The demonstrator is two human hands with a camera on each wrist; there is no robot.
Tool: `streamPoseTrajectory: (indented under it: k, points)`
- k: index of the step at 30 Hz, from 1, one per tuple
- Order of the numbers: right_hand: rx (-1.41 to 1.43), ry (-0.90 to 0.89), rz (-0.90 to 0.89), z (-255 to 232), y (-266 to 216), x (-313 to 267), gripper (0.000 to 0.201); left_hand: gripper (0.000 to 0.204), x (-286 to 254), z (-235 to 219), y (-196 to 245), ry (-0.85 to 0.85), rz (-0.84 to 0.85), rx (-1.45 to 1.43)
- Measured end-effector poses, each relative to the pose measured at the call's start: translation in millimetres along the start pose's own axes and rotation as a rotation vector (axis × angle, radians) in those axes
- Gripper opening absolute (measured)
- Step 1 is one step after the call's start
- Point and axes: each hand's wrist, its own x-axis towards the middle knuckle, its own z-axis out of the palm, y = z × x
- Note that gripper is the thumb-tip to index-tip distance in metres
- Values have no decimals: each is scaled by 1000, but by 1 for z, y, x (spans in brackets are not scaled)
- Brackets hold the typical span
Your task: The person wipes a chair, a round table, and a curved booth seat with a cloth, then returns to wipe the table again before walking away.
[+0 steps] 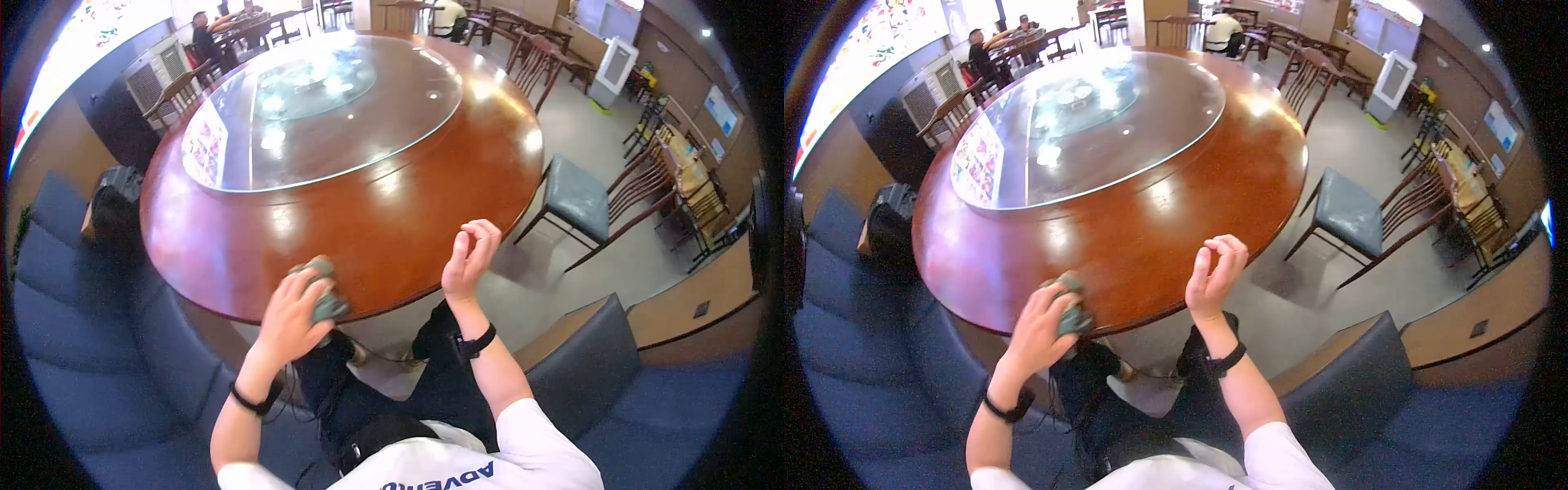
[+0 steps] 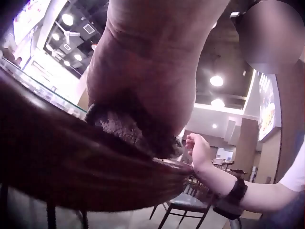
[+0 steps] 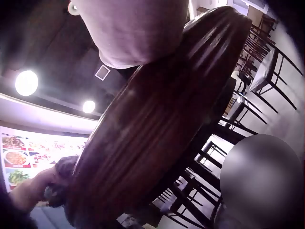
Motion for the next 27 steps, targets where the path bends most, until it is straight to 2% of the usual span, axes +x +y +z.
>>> streamPoseTrajectory:
  k: [3, 7, 11, 16, 17, 19, 21, 22, 23, 25, 26, 27]
  points:
    - [-52, -17, -13, 0, -2, 0, 11, 59, -55, -12, -20, 186, -165, 117]
    - [-93, -7, -21, 1, -3, -1, 10, 56, -99, -6, -84, 548, -380, 258]
    - [-160, -8, -71, 3, -2, 2, 6, 54, -113, -10, -170, 811, -446, 217]
    - [-194, -4, -72, 3, -6, 3, 6, 39, -125, -28, -305, 995, -621, 98]
    - [-191, -9, -71, 3, -5, 3, 6, 37, -129, -31, -340, 1063, -596, 246]
    - [-193, -10, -74, 3, -4, 4, 6, 35, -142, -51, -398, 1035, -799, -265]
    - [-203, -29, -67, 4, -5, 3, 6, 38, -158, -58, -457, 1089, -829, -493]
    - [-204, -28, -65, 4, -5, 3, 6, 41, -158, -59, -464, 1190, -844, -698]
    - [-206, -27, -68, 4, -5, 3, 6, 41, -159, -56, -468, 1189, -847, -694]
    - [-196, -32, -63, 5, -5, 3, 6, 40, -159, -53, -456, 1293, -949, -863]
    - [-201, -30, -72, 5, -4, 3, 7, 39, -170, -45, -468, 1223, -911, -854]
    - [-207, -27, -79, 5, -4, 3, 7, 40, -161, -42, -437, 1222, -850, -852]
